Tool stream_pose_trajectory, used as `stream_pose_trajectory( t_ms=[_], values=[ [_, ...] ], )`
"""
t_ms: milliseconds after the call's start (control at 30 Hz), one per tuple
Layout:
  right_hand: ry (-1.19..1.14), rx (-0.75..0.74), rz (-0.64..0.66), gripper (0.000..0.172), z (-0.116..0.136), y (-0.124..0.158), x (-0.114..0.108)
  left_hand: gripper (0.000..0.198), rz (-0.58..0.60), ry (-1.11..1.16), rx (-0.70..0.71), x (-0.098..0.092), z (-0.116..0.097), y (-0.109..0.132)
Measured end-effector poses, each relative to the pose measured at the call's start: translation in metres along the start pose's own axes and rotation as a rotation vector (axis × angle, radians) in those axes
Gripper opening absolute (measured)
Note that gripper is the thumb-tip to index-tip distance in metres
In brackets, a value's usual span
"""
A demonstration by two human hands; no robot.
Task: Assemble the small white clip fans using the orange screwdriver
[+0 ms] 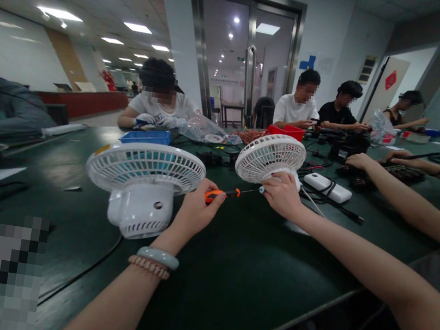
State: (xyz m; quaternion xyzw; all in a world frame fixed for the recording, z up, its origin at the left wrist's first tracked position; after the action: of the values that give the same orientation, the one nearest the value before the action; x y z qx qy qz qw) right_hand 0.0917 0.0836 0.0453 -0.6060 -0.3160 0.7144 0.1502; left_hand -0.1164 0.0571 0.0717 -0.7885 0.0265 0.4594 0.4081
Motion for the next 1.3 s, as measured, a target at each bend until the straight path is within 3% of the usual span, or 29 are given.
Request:
stream_pose_trajectory(
  t_ms=[267,600,1300],
  values=[
    [0.002,0.0,0.006,0.021,0.0005,0.0004,-0.0013,0.029,0.004,-0.08,-0.037,0.0003,0.0008,0.0032],
    [-0.002,0.0,0.004,0.021,-0.0003,0.0006,-0.0008,0.017,0.009,0.034,-0.048,0.0025,-0.0006,0.0018],
    [-0.001,-0.016,-0.011,0.02,-0.0021,0.0011,0.0003,0.02,-0.022,0.048,-0.052,0.002,-0.0025,0.0038]
  ],
)
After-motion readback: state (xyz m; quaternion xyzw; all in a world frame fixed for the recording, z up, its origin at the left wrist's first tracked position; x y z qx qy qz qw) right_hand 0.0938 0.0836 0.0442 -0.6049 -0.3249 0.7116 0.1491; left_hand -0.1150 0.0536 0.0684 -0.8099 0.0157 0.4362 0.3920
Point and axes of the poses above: each hand's wrist, its own y-axis away from the middle knuckle, its own x-axis out of the palm, z = x × y, the point moved 6 cm from there along -y, towards the middle knuckle, and after that the axes turned 14 degrees about x, right-handed, at the moved point
